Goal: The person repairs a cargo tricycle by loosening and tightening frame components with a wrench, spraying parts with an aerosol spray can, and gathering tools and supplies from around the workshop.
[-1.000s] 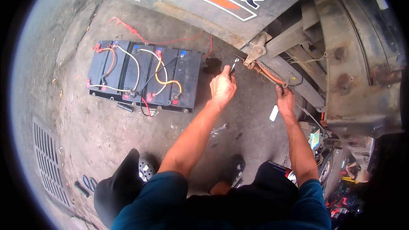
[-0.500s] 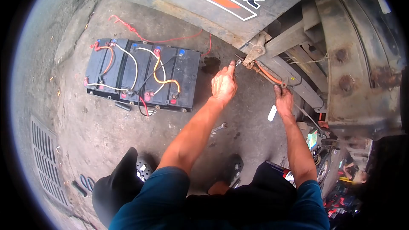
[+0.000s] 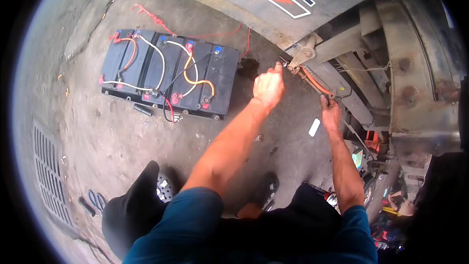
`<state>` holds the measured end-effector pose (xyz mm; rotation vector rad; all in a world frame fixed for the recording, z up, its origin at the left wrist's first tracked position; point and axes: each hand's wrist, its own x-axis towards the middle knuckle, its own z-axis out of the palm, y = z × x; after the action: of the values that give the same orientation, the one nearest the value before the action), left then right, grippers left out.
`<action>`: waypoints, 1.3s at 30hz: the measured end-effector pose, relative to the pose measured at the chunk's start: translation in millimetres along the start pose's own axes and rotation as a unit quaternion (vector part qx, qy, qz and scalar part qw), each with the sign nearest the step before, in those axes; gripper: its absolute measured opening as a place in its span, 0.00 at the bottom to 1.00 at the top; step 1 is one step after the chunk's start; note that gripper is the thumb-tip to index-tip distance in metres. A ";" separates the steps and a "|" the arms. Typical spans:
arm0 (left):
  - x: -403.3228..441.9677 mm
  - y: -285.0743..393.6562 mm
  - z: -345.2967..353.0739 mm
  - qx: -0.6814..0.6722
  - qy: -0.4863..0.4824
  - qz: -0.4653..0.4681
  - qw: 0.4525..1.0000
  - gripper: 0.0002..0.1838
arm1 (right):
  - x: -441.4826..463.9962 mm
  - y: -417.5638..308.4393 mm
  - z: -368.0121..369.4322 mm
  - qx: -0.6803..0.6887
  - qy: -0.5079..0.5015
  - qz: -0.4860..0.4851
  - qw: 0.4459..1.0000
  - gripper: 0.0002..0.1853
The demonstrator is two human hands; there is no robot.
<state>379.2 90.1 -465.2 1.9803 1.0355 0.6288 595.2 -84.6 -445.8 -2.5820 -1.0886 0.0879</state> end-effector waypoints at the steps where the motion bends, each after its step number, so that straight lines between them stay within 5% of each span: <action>1: 7.9 -9.5 1.0 0.048 -0.051 0.016 0.997 0.17 | 4.9 -3.5 -3.0 0.008 -0.013 0.008 1.000 0.30; 4: 19.3 -18.3 -11.2 0.081 -0.065 0.044 0.994 0.14 | -0.3 -12.0 -8.9 0.027 -0.036 0.026 0.999 0.30; 8: 4.9 -23.7 11.2 0.072 -0.226 -0.017 0.971 0.13 | 0.7 -11.9 -12.5 0.001 -0.058 0.042 0.997 0.31; 11: -27.9 -35.5 29.4 -0.114 -0.106 -0.222 0.963 0.16 | 1.9 -14.4 -15.0 -0.002 -0.049 0.044 0.998 0.31; 14: -48.5 -45.0 45.2 -0.175 -0.131 -0.261 0.940 0.17 | 2.6 -4.5 -10.4 0.018 -0.054 0.033 0.998 0.31; 21: -85.2 -54.3 61.5 -0.150 -0.168 -0.273 0.935 0.18 | 14.4 34.3 12.3 0.069 0.036 -0.036 0.996 0.22; 24: -100.8 -62.6 66.9 -0.153 -0.206 -0.279 0.925 0.18 | 9.8 23.2 1.4 0.089 -0.008 0.004 0.996 0.20; 36: -104.0 -72.3 60.3 -0.159 -0.190 -0.323 0.913 0.18 | 15.6 29.0 -7.0 0.009 -0.012 0.028 1.000 0.29; 39: -103.6 -75.6 58.4 -0.118 -0.210 -0.325 0.915 0.17 | 14.5 14.7 -17.0 0.001 -0.091 0.066 0.994 0.34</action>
<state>331.4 5.0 -566.8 1.3499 1.1830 -0.0407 618.7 -88.6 -433.6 -2.6843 -0.9736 0.3621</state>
